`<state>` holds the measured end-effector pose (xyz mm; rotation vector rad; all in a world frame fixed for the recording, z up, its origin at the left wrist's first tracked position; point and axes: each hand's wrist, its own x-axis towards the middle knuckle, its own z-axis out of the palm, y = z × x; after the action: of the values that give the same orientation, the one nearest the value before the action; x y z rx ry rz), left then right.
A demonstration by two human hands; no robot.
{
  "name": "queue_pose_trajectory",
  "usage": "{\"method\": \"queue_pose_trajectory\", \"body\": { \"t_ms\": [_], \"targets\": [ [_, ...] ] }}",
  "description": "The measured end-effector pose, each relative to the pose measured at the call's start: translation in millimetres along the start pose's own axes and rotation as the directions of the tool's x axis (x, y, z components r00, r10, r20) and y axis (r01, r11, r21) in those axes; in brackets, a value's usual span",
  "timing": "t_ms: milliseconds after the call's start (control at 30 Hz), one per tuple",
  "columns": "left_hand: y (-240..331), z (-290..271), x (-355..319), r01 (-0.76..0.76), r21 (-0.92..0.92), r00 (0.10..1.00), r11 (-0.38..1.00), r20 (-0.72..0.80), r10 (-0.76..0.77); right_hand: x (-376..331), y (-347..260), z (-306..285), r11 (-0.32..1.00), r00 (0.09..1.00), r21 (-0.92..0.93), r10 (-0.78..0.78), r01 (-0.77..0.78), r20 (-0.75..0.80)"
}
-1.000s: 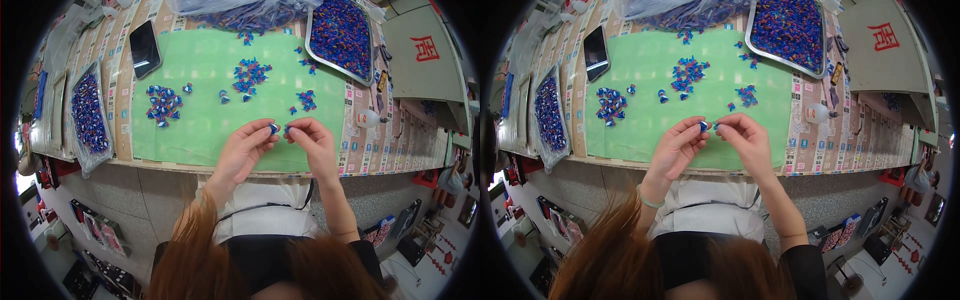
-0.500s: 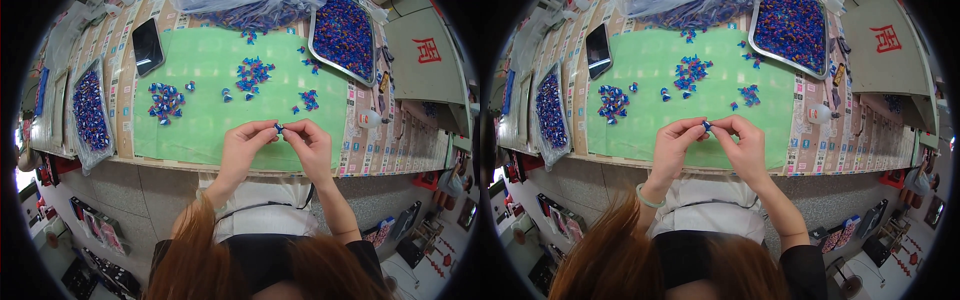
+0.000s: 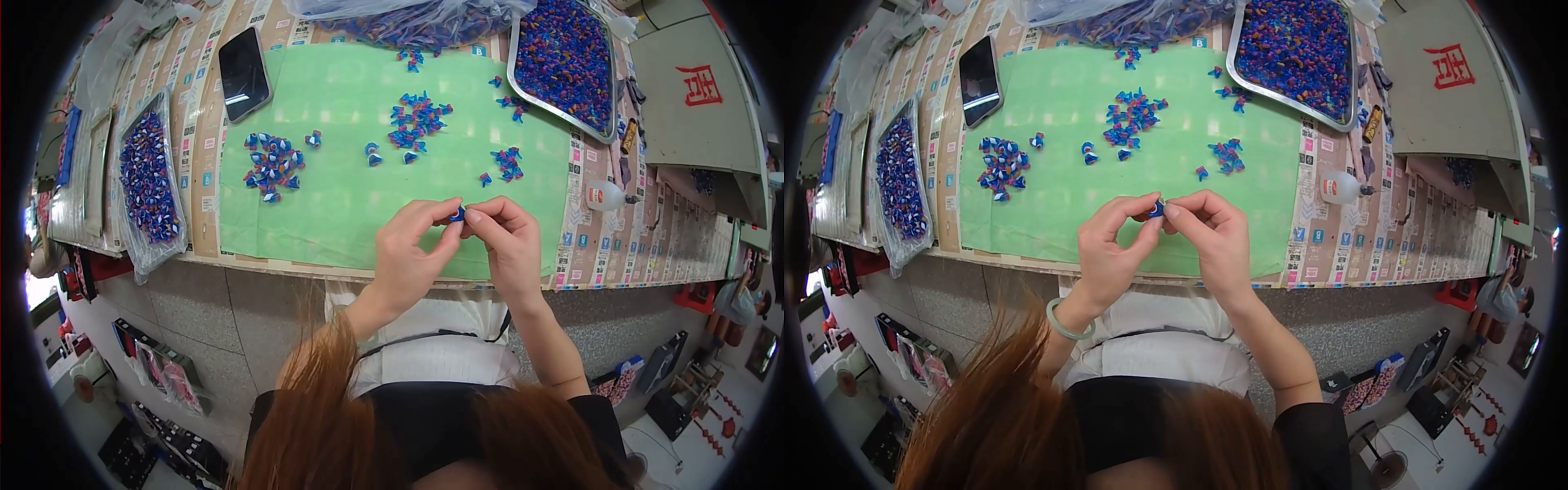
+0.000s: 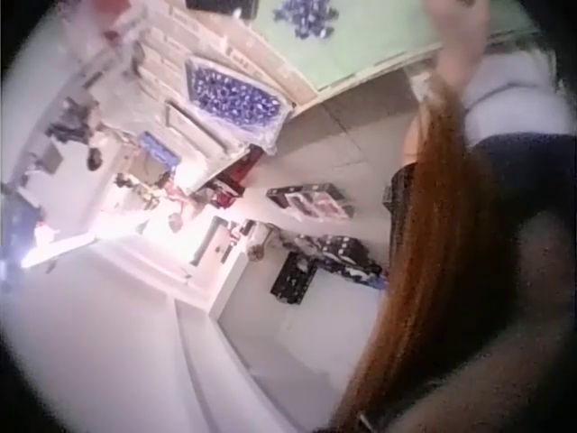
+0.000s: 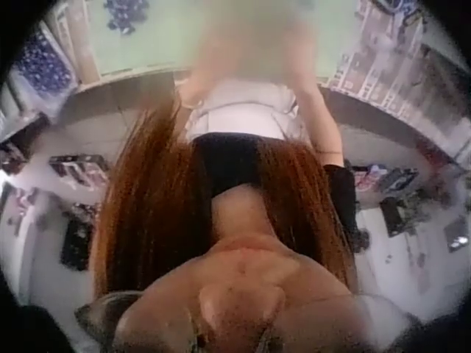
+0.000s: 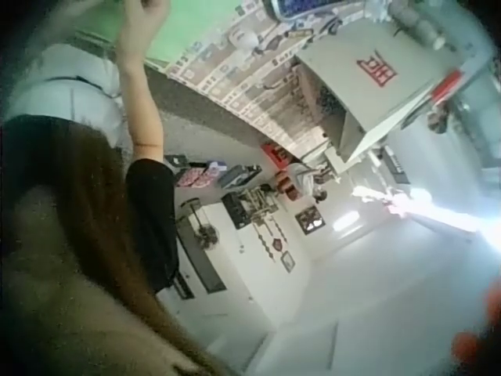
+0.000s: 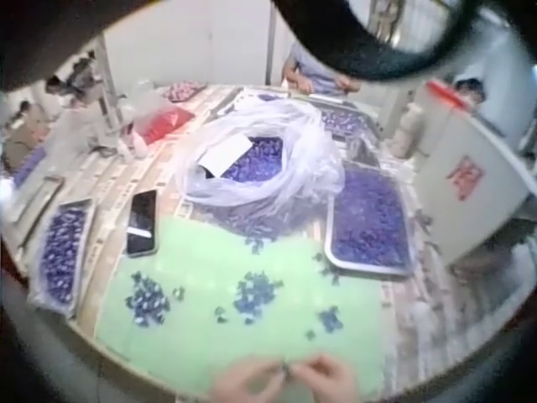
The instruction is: Gluing small white eyes onto blue and red plastic toy figures at a workshop bench.
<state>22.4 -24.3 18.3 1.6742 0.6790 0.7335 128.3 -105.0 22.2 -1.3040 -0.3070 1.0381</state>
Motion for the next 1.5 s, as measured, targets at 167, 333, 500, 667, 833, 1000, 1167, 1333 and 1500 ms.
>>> {"method": "queue_pose_trajectory", "body": {
  "t_ms": [167,333,500,667,833,1000,1167,1333,1500],
  "targets": [
    [-2.4,-4.2,0.5,-0.006,0.024,1.0,1.0,0.027,0.005,-1.5,-0.4,3.7,1.0,0.999,0.019,0.008,-0.009,0.031],
    [2.1,-7.0,1.3,0.252,-0.297,0.967,0.921,0.107,-0.23,-7.8,2.0,9.2,0.888,0.923,-0.262,-0.383,0.379,0.038],
    [3.1,-9.9,0.7,0.221,-0.259,0.973,0.94,0.128,-0.193,-9.7,-1.0,3.8,0.843,0.916,-0.365,-0.391,0.396,0.089],
    [2.8,-10.0,-0.3,0.233,-0.252,0.969,0.939,0.135,-0.205,-10.3,-2.4,5.9,0.855,0.921,-0.345,-0.38,0.387,0.09],
    [6.6,-10.2,5.4,0.172,-0.275,0.981,0.946,0.132,-0.14,-10.0,-4.3,5.3,0.989,0.999,0.147,-0.026,0.028,-0.019],
    [6.8,-11.8,5.9,0.446,-0.575,0.895,0.686,0.268,-0.358,-17.8,-16.5,10.4,0.997,0.998,0.045,-0.058,0.057,0.024],
    [7.3,-12.8,4.2,0.508,-0.641,0.86,0.576,0.334,-0.386,-18.3,-12.3,4.1,0.921,0.96,-0.272,-0.271,0.28,0.068],
    [4.7,-8.0,5.6,0.527,-0.594,0.85,0.608,0.362,-0.382,-17.3,-14.7,-1.9,0.831,0.932,-0.425,-0.342,0.36,0.122],
    [2.3,-9.1,2.8,0.542,-0.645,0.836,0.538,0.348,-0.424,-14.9,-15.0,-4.4,0.72,0.889,-0.534,-0.431,0.443,0.156]
  ]
}}
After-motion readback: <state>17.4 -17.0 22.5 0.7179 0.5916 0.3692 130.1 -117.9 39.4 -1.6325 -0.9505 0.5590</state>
